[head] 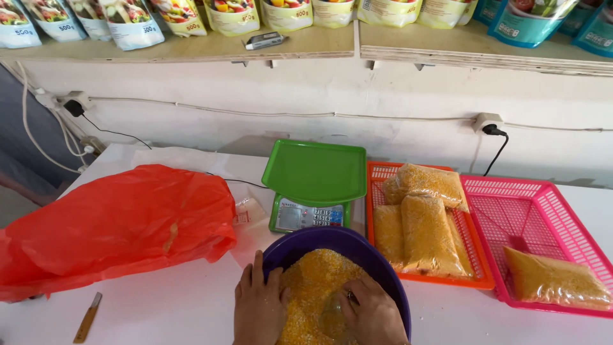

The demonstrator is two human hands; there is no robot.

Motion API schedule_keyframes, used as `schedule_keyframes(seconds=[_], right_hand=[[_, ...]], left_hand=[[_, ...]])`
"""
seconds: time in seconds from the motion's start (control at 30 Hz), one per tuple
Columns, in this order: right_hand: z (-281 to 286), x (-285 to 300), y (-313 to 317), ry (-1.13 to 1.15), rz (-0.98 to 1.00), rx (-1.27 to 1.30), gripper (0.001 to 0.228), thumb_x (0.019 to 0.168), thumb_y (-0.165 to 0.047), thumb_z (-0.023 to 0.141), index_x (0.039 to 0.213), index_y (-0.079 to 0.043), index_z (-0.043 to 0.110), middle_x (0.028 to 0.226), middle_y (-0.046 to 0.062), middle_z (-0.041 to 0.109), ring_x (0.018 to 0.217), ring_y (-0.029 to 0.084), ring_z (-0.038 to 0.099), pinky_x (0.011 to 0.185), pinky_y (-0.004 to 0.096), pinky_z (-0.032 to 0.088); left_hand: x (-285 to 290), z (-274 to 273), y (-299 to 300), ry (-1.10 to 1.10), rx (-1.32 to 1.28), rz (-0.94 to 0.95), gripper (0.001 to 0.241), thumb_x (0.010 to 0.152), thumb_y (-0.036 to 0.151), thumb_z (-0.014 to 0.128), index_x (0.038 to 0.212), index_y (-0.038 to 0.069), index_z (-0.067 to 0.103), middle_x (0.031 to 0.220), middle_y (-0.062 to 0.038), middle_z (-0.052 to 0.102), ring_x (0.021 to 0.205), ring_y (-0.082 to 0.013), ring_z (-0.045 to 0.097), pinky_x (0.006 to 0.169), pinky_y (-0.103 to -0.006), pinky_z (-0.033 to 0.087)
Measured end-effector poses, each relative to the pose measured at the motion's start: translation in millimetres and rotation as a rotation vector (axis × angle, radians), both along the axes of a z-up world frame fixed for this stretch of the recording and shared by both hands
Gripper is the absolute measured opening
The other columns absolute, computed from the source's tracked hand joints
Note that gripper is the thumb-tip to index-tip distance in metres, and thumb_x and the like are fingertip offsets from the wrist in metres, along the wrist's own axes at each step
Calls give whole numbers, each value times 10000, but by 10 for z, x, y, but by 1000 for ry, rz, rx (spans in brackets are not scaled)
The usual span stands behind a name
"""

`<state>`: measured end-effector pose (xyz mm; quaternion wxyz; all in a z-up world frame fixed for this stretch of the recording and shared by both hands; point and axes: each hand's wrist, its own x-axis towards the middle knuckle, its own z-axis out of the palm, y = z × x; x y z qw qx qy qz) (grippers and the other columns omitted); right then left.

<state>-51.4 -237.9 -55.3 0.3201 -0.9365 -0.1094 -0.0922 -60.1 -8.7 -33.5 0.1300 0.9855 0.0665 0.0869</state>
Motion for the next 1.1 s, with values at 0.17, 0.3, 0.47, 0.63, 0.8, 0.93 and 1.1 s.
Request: schedule_keyframes(seconds=[0.17,0.3,0.47,0.63,0.8,0.93,1.1], right_hand=[[1,-71,247,33,-17,32,208,789,-263,797,957,-149,753,953,72,716,871,281,732,789,390,590],[131,-76,461,53,88,84,230,804,-239,799,973,-100,725,964,89,696,903,277,730,799,394,592],[347,-110,795,235,109,71,266,824,-266,787,1038,-123,721,1021,70,676,905,246,744,829,387,594],[324,-49,1047,339,91,74,259,849,-296,773,1042,-135,711,1036,51,672,893,231,756,840,377,595],[268,-60,1182,318,87,91,234,839,-265,765,1024,-128,722,1002,68,685,900,264,738,812,398,592],[232,-69,1208,261,112,95,231,838,-253,768,1020,-118,726,989,85,691,915,284,727,814,412,586],[137,-12,1261,298,35,119,292,827,-281,764,1073,-131,717,1017,88,706,961,280,744,844,409,600]], left_hand=[[15,-239,142,-43,-67,-60,494,834,267,727,1308,185,615,1599,-197,356,1352,-420,432,1054,-520,398],[141,-96,262,-190,-303,-53,314,853,254,714,1140,128,686,1387,-209,581,1167,-385,611,978,-444,511],[614,-405,843,116,-895,130,281,982,243,596,1202,117,718,1100,-110,792,1067,-324,733,931,-409,572],[862,-1532,1090,267,-948,-46,318,924,231,635,1184,91,752,1133,-98,808,1068,-293,785,951,-381,608],[736,-1704,981,1,-252,-326,434,857,239,616,1269,126,689,1448,-102,539,1338,-355,438,993,-435,431],[694,-1041,995,241,-275,-220,334,898,226,589,1207,122,662,1407,-61,576,1345,-309,480,1043,-423,448],[651,-881,1154,368,-161,-209,303,910,305,636,1166,145,669,1514,-110,466,1357,-338,451,1156,-411,403]])
